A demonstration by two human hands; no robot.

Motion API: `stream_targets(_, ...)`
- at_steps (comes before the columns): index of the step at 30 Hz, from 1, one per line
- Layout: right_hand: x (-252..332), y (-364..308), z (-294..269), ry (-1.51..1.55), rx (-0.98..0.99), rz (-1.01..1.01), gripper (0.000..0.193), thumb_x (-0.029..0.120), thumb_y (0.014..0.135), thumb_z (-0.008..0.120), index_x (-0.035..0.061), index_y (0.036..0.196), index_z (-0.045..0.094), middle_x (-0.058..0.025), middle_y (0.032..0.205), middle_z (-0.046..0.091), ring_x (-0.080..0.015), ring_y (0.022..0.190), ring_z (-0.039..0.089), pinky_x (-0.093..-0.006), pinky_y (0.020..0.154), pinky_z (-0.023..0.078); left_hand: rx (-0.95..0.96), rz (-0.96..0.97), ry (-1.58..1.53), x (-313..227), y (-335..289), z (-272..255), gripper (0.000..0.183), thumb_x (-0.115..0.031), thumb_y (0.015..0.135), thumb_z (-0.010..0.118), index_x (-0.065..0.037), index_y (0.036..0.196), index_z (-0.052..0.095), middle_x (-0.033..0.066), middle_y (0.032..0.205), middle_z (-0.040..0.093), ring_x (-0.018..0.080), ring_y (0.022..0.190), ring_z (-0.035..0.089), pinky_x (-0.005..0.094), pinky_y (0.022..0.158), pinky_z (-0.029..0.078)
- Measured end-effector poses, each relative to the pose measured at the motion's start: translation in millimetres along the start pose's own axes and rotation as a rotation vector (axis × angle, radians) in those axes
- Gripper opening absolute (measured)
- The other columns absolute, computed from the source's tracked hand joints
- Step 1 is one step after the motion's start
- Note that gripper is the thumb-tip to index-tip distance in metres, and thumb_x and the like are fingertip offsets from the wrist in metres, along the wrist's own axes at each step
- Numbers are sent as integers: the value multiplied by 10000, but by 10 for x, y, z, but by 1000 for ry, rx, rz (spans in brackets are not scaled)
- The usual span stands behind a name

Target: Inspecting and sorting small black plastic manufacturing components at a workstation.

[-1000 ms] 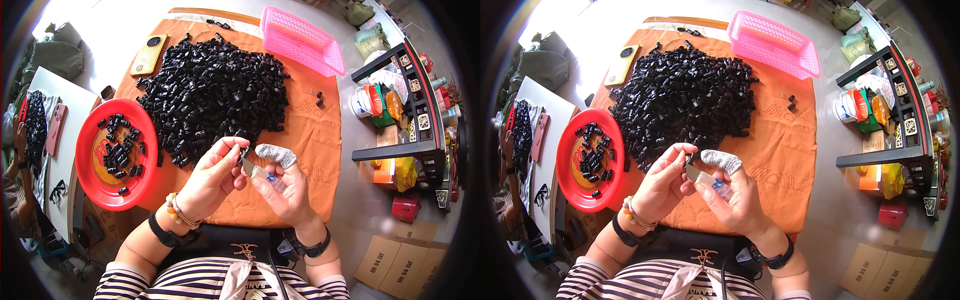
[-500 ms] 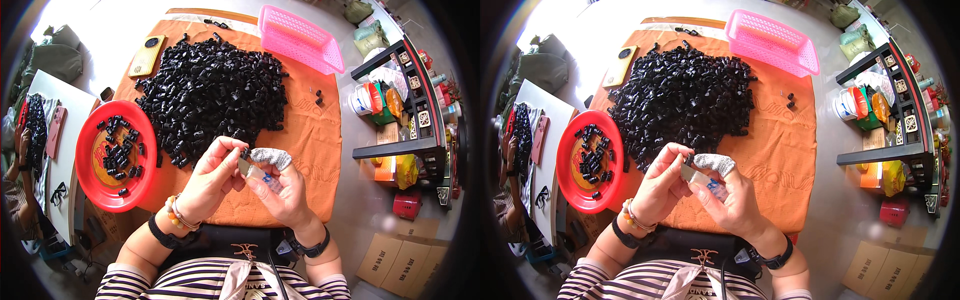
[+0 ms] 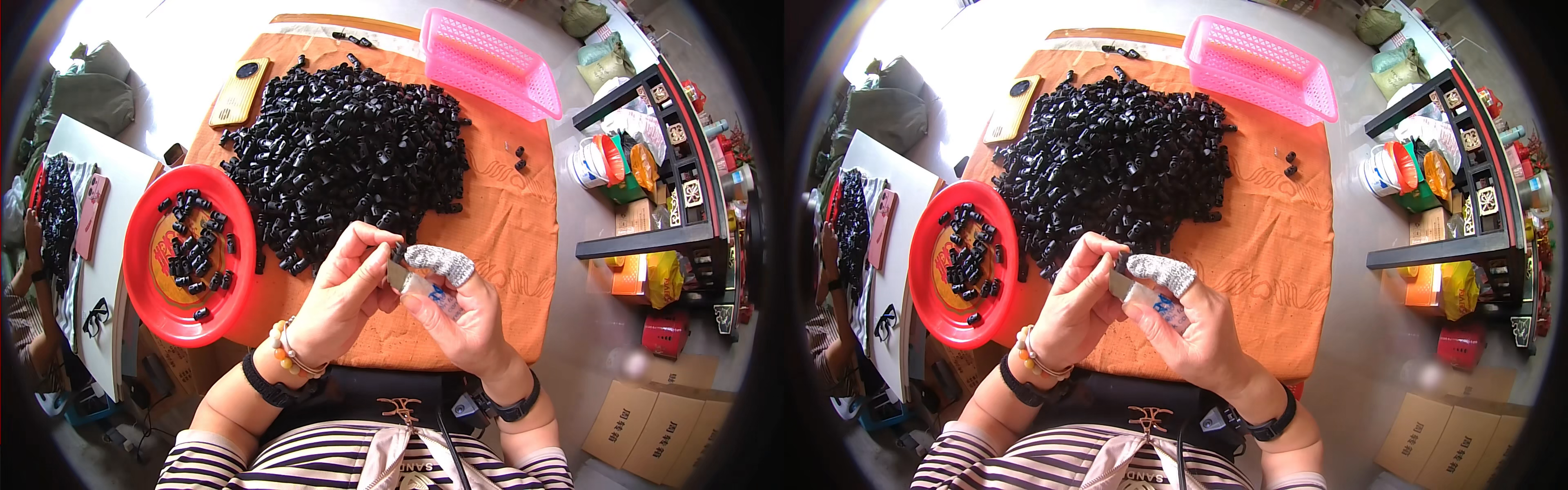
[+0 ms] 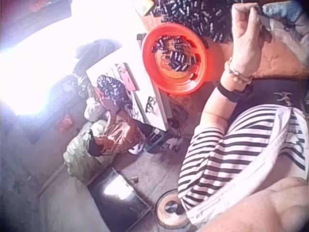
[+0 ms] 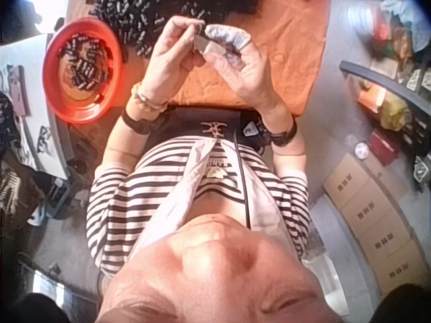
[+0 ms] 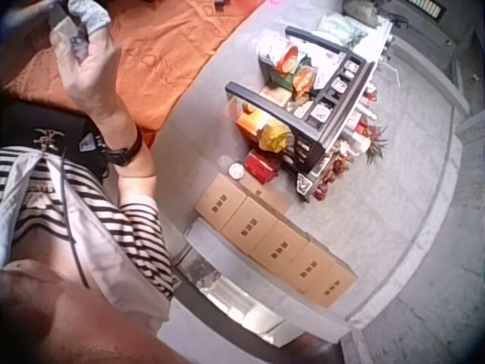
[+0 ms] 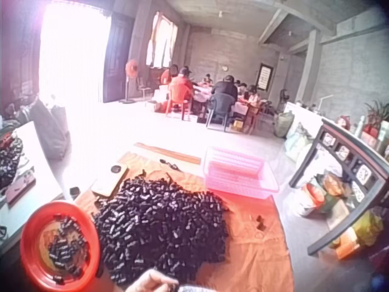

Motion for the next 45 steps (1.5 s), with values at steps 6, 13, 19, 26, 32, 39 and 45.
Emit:
stream_targets(6, 11, -10, 11, 24, -10, -11, 346, 68, 861, 644, -1, 1180, 528, -107, 963, 650, -108, 832, 619, -241, 701, 505, -4, 9, -4, 2, -2, 3, 149, -199, 987, 469, -127, 1116, 490, -31, 889, 547, 19, 712, 484, 181, 611, 412)
stream_targets(13, -6, -6, 3, 6, -9, 6, 334, 66, 860, 644, -3, 1169, 537, -102, 958, 649, -107, 818, 616, -247, 698, 509, -6, 16, 31, -17, -12, 8, 154, -212, 984, 479, -123, 1110, 492, -30, 871, 531, 21, 688, 464, 180, 605, 402)
stream_targets(19, -20, -8, -26, 19, -26, 36, 298, 65, 854, 650, -8, 1132, 569, -82, 910, 650, -84, 776, 603, -226, 669, 502, 0, 28, 17, -29, -14, 27, 146, -216, 982, 484, -122, 1093, 499, -29, 857, 530, 22, 675, 457, 182, 598, 393)
stream_targets(26, -9, -10, -40, 37, -18, 51, 271, 33, 850, 647, -21, 1111, 598, -68, 929, 653, -71, 792, 604, -215, 675, 503, -8, 25, 34, -21, -5, 17, 143, -212, 985, 478, -121, 1093, 503, -32, 840, 528, 27, 683, 467, 183, 599, 396)
stream_targets(32, 34, -1, -27, 87, 17, 47, 282, 16, 857, 629, -29, 1132, 583, -80, 962, 657, -90, 849, 624, -224, 718, 510, 50, -18, -87, 14, 10, 68, 147, -205, 989, 467, -114, 1098, 503, -29, 845, 533, 29, 703, 488, 191, 606, 413)
stream_targets(39, 47, 4, 10, 45, 29, -13, 325, 22, 861, 620, -23, 1169, 529, -118, 987, 650, -135, 864, 644, -246, 737, 515, 17, -118, -168, 97, -1, 60, 161, -222, 991, 460, -107, 1094, 507, -33, 854, 537, 25, 708, 490, 197, 600, 415)
stream_targets(45, 57, -6, 8, 34, 40, -7, 313, 26, 862, 621, -20, 1158, 529, -123, 982, 652, -144, 866, 654, -251, 732, 520, 37, -110, -176, 91, -14, 76, 152, -224, 990, 463, -113, 1085, 508, -38, 847, 533, 24, 714, 490, 201, 604, 408)
Point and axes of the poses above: each hand's wrist, its own y-axis towards the middle knuckle, its own z-axis out of the palm, x = y × z, the point moved 10 cm from there along y, towards the middle knuckle
